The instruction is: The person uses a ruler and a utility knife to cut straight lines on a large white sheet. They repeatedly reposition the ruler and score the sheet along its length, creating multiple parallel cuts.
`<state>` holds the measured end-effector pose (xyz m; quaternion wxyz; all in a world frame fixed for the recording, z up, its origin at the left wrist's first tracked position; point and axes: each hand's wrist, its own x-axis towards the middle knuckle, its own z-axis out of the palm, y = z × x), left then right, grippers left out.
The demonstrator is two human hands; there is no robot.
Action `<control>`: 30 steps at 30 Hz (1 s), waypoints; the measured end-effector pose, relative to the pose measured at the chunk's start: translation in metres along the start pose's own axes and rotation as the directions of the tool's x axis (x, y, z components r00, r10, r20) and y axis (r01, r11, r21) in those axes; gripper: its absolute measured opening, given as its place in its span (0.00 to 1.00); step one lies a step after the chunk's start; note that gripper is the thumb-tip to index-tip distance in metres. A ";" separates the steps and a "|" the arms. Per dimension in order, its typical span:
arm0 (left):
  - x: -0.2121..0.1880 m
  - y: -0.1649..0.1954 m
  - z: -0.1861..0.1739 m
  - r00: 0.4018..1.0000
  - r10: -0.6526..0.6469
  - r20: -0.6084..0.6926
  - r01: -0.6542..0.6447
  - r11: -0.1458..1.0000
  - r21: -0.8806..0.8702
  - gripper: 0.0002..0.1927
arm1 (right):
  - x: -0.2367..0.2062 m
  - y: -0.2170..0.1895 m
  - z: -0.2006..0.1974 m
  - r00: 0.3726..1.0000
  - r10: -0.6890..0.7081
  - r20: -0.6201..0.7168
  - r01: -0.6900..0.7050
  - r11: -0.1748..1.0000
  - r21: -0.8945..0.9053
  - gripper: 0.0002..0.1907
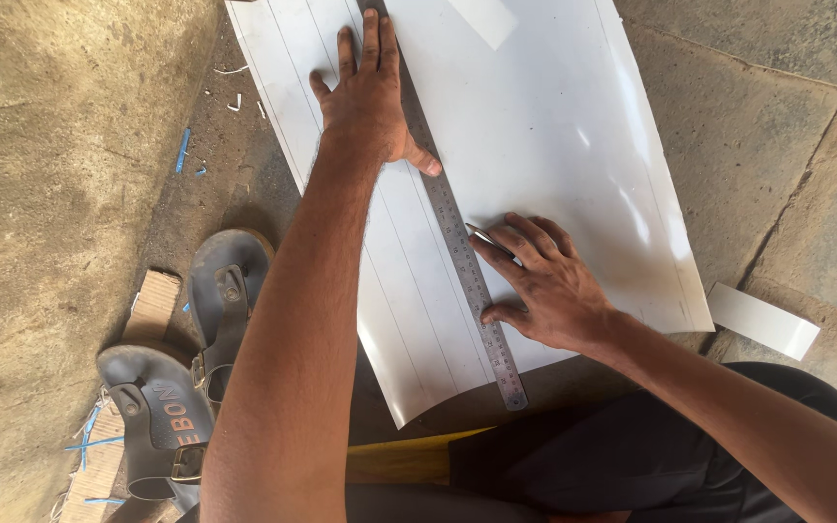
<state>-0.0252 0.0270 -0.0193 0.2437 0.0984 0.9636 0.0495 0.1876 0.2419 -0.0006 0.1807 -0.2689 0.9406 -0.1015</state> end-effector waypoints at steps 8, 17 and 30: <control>0.001 -0.001 0.004 1.000 0.014 -0.024 -0.014 1.000 0.008 0.91 | 0.000 0.001 0.001 1.000 -0.020 0.000 0.020 0.999 -0.029 0.51; 0.003 -0.003 0.009 0.999 0.022 -0.049 -0.022 1.000 -0.015 0.92 | -0.001 0.001 0.002 1.000 -0.016 0.011 0.016 0.999 -0.035 0.51; 0.006 -0.004 0.012 0.998 0.030 -0.049 -0.030 1.000 -0.006 0.92 | -0.001 0.003 0.003 1.000 -0.019 0.014 0.019 0.999 -0.038 0.50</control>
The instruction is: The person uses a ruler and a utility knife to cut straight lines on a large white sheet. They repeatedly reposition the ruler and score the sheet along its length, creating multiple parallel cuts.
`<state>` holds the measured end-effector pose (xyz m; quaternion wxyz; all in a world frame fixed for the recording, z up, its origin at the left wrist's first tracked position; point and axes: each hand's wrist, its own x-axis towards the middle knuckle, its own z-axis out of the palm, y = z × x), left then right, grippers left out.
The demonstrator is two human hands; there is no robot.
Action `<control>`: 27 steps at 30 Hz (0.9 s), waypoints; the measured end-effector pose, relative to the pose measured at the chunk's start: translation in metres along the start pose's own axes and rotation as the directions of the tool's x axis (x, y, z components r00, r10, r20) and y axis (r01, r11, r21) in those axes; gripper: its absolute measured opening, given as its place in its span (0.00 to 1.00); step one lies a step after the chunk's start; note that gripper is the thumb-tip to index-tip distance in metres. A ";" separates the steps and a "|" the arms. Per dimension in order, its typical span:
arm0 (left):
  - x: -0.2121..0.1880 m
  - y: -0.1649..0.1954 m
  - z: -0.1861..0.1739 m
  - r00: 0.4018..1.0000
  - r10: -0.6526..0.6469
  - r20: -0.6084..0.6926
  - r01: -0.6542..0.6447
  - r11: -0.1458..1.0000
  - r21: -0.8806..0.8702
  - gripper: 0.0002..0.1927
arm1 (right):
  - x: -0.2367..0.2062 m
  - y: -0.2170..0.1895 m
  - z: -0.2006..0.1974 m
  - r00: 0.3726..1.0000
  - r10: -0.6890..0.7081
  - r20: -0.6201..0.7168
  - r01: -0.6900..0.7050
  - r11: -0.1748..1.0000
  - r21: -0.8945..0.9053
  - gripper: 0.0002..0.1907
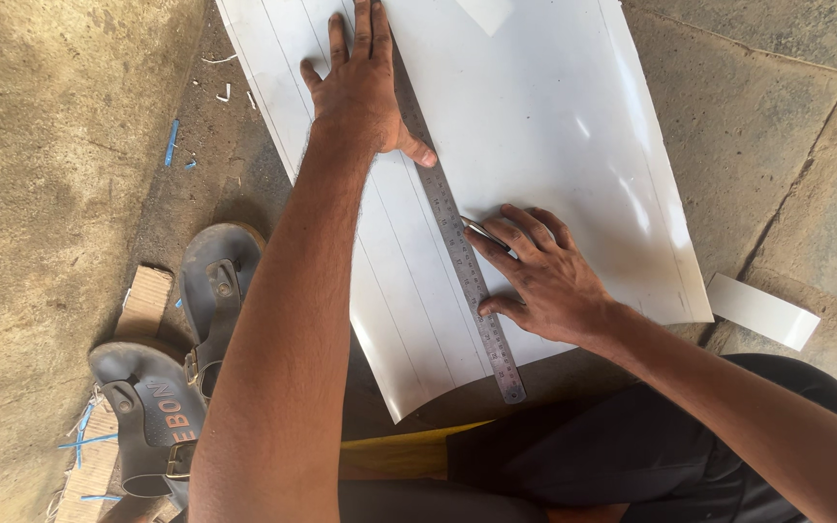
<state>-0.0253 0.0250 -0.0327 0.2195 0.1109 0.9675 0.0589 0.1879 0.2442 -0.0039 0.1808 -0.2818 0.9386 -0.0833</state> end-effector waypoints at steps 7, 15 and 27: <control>-0.004 0.004 -0.008 1.000 -0.009 0.007 0.009 1.000 0.002 0.91 | -0.001 -0.001 -0.002 0.999 -0.013 -0.034 0.014 1.000 0.012 0.51; -0.024 0.017 -0.016 1.000 0.015 -0.017 -0.015 1.000 0.015 0.78 | -0.005 -0.001 0.000 0.999 -0.013 -0.037 0.013 1.000 0.015 0.51; -0.041 0.021 -0.018 0.996 0.059 0.060 -0.066 0.990 0.122 0.72 | -0.005 -0.006 -0.008 0.999 -0.002 -0.045 0.003 1.000 0.016 0.51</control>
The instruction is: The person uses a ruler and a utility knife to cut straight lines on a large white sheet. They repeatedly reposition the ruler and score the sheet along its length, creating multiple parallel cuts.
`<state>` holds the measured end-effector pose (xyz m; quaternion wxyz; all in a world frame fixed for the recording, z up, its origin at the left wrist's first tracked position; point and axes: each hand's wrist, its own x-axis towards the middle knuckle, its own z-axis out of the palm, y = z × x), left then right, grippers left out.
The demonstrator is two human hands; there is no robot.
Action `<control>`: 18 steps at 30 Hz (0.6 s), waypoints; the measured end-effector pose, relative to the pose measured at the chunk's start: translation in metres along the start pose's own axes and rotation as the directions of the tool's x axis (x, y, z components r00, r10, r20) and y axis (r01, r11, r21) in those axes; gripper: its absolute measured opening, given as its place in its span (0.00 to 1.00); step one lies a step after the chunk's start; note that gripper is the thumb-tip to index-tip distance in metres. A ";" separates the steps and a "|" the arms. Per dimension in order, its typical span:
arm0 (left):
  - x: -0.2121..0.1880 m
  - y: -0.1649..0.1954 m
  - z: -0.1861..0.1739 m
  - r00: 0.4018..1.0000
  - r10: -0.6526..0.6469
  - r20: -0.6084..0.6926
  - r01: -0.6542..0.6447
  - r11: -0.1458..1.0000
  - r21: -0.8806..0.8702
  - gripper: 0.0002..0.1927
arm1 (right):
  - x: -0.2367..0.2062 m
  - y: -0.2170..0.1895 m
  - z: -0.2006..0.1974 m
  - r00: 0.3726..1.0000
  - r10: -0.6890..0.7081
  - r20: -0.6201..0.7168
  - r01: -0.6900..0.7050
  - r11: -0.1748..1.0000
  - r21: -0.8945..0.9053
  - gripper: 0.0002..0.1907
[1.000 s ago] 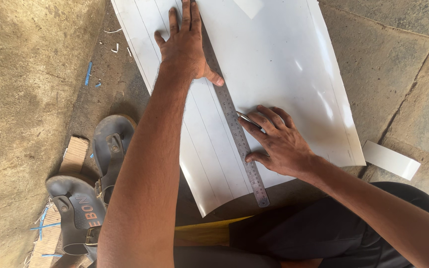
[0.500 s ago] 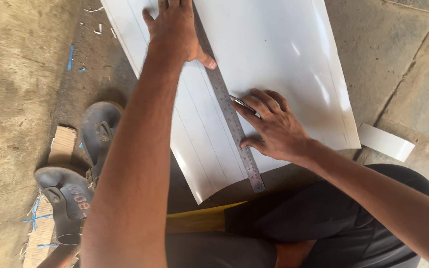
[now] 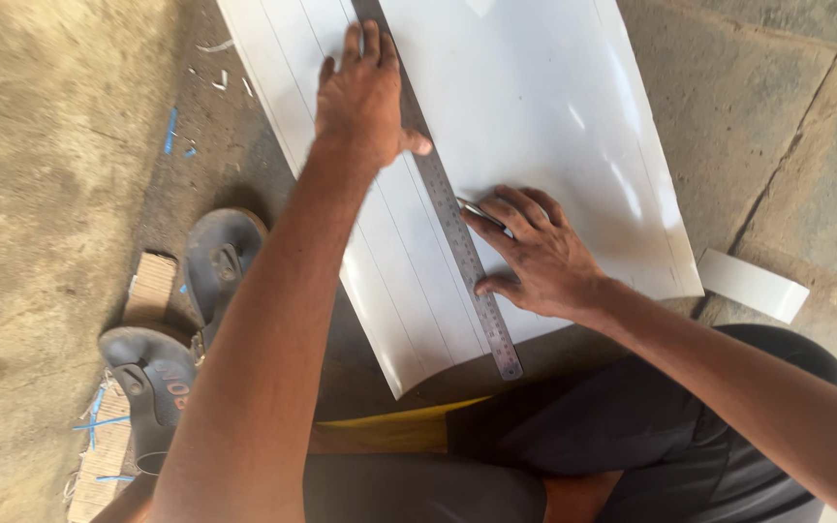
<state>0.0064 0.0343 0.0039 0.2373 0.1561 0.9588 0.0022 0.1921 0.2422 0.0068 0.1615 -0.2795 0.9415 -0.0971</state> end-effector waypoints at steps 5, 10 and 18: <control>-0.007 0.000 -0.002 1.000 0.015 0.016 -0.015 0.999 -0.042 0.75 | 0.002 -0.001 -0.005 1.000 0.012 0.012 -0.012 1.000 0.002 0.51; -0.012 0.002 -0.001 0.998 0.022 0.052 -0.020 0.999 -0.040 0.77 | 0.003 0.000 -0.004 0.999 0.018 0.032 -0.017 1.000 -0.010 0.51; -0.025 0.018 -0.003 0.991 0.015 0.136 -0.020 0.999 0.034 0.87 | 0.003 -0.002 -0.005 0.999 0.016 0.039 -0.015 1.000 -0.018 0.50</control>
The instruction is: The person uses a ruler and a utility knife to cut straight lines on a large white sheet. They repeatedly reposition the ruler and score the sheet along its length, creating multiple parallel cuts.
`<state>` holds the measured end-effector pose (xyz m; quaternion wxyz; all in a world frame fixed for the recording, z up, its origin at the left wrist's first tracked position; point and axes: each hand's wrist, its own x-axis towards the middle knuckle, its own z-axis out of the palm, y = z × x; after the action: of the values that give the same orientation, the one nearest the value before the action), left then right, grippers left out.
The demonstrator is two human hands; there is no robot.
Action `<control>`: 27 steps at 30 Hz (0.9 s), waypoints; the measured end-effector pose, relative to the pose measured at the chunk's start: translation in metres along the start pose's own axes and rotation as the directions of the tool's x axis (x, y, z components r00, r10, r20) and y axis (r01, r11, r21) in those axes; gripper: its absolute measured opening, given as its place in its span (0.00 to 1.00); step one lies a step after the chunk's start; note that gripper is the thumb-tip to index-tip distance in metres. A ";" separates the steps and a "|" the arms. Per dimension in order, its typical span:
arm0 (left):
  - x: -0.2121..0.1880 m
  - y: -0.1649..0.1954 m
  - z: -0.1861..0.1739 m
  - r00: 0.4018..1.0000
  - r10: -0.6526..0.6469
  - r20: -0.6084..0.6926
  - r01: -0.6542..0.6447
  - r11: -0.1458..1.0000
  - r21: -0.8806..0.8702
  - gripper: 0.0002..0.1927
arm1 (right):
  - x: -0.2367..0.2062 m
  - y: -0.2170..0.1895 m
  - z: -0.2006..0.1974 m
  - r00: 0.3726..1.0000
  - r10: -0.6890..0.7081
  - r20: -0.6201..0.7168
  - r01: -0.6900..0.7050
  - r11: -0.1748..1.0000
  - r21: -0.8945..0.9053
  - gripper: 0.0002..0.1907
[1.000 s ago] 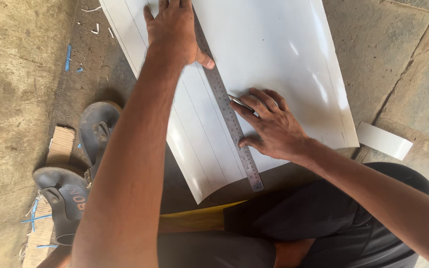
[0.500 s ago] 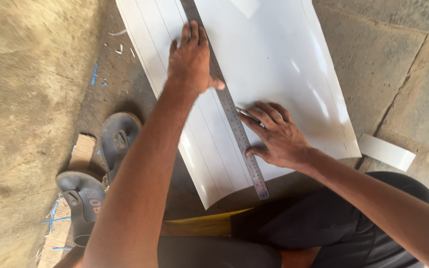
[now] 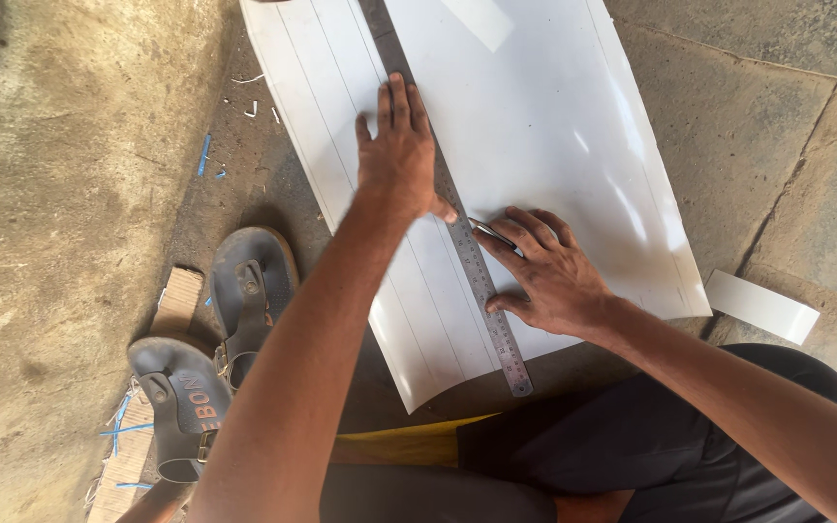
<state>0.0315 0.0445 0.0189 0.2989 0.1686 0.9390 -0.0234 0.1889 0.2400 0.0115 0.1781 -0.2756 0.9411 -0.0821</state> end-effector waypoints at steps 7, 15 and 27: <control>-0.007 0.018 0.002 0.999 -0.016 0.040 0.014 0.999 0.039 0.91 | 0.000 0.000 -0.001 1.000 0.006 0.008 -0.006 1.000 -0.002 0.52; -0.010 0.018 0.006 0.998 -0.056 0.041 0.056 0.998 -0.003 0.94 | -0.002 -0.003 0.001 1.000 0.004 0.015 -0.003 1.000 -0.025 0.52; -0.022 0.015 0.002 0.997 -0.067 0.025 0.068 0.996 -0.057 0.93 | 0.008 0.007 -0.024 0.937 0.031 -0.349 0.042 0.979 0.199 0.20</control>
<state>0.0542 0.0513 0.0301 0.3134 0.1279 0.9409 -0.0083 0.1698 0.2427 0.0299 0.0347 -0.2397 0.9435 -0.2263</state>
